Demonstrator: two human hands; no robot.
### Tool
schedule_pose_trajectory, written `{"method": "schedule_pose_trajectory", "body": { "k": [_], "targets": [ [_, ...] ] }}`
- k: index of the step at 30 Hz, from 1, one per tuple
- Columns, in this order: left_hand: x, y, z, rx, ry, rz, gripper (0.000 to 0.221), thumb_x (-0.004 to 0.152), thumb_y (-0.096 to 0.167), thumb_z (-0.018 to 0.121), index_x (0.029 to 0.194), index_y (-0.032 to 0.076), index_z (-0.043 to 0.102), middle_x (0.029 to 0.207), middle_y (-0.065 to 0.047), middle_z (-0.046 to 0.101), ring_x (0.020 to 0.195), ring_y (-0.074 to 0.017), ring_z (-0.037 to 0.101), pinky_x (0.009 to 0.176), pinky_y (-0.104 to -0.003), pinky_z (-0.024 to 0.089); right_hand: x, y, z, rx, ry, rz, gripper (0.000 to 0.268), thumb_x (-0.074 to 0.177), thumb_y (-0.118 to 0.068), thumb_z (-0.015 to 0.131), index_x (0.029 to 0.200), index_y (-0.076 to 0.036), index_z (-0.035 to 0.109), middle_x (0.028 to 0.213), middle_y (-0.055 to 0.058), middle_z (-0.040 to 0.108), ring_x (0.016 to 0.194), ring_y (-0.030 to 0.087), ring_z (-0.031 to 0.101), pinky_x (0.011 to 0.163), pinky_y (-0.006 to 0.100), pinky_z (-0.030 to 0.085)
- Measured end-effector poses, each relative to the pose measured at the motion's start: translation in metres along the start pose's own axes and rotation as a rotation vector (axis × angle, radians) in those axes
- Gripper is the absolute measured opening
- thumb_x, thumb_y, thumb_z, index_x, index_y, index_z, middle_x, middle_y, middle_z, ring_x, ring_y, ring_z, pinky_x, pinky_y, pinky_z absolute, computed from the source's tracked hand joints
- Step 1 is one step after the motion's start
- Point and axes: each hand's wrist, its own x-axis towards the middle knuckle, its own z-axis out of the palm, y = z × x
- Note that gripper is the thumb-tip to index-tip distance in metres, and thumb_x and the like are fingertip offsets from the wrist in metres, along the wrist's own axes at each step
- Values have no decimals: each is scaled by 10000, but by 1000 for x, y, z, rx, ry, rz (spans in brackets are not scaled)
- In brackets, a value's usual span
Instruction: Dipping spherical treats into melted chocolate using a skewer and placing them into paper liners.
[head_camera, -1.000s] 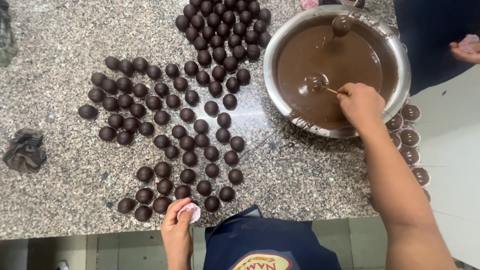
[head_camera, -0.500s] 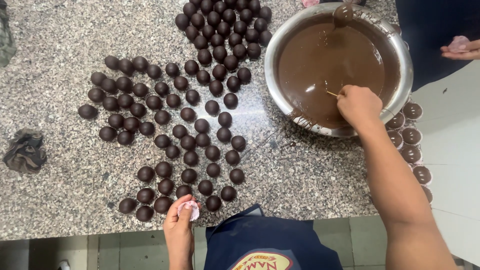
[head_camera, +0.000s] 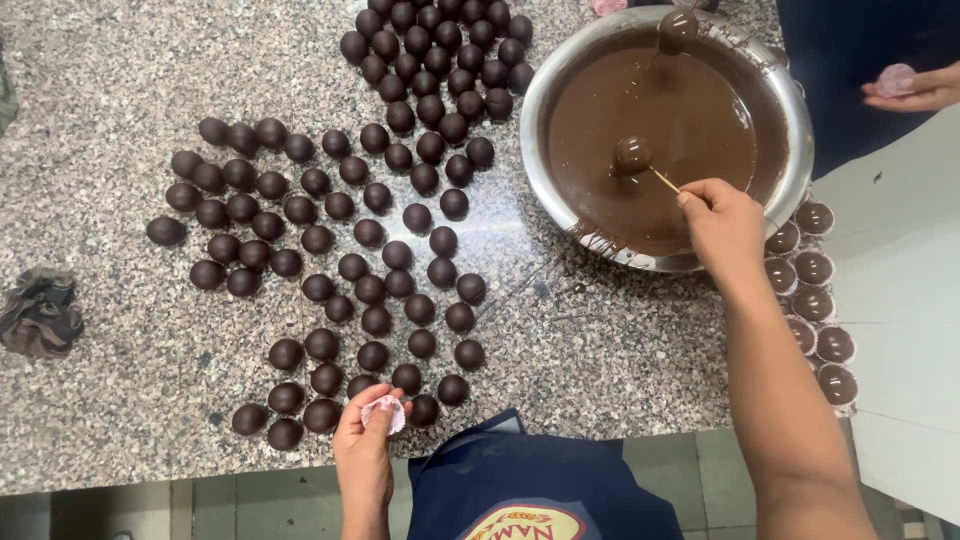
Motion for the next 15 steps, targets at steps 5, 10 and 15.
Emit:
{"method": "schedule_pose_trajectory", "body": {
  "k": [5, 10, 15],
  "targets": [
    [0, 8, 9, 4, -41, -5, 273, 984, 55, 599, 1232, -53, 637, 1133, -197, 727, 949, -241, 731, 865, -354, 586, -14, -10, -4, 342, 46, 44, 139, 992, -112, 701, 1082, -15, 743, 823, 8, 684, 746, 68, 601, 680, 241, 489],
    [1, 8, 13, 31, -44, -11, 274, 981, 53, 601, 1230, -54, 645, 1127, -200, 732, 944, -241, 734, 862, -351, 587, -21, -6, -2, 326, 122, -70, 137, 996, -106, 721, 1093, -10, 743, 849, -1, 683, 767, 57, 593, 691, 230, 483],
    [1, 9, 14, 47, -52, -9, 278, 982, 58, 600, 1231, -56, 646, 1126, -195, 736, 943, -237, 736, 860, -343, 587, -23, 2, 6, 299, 93, -42, 158, 993, -129, 719, 1104, -21, 751, 845, -2, 689, 760, 62, 590, 682, 244, 475]
  ]
}}
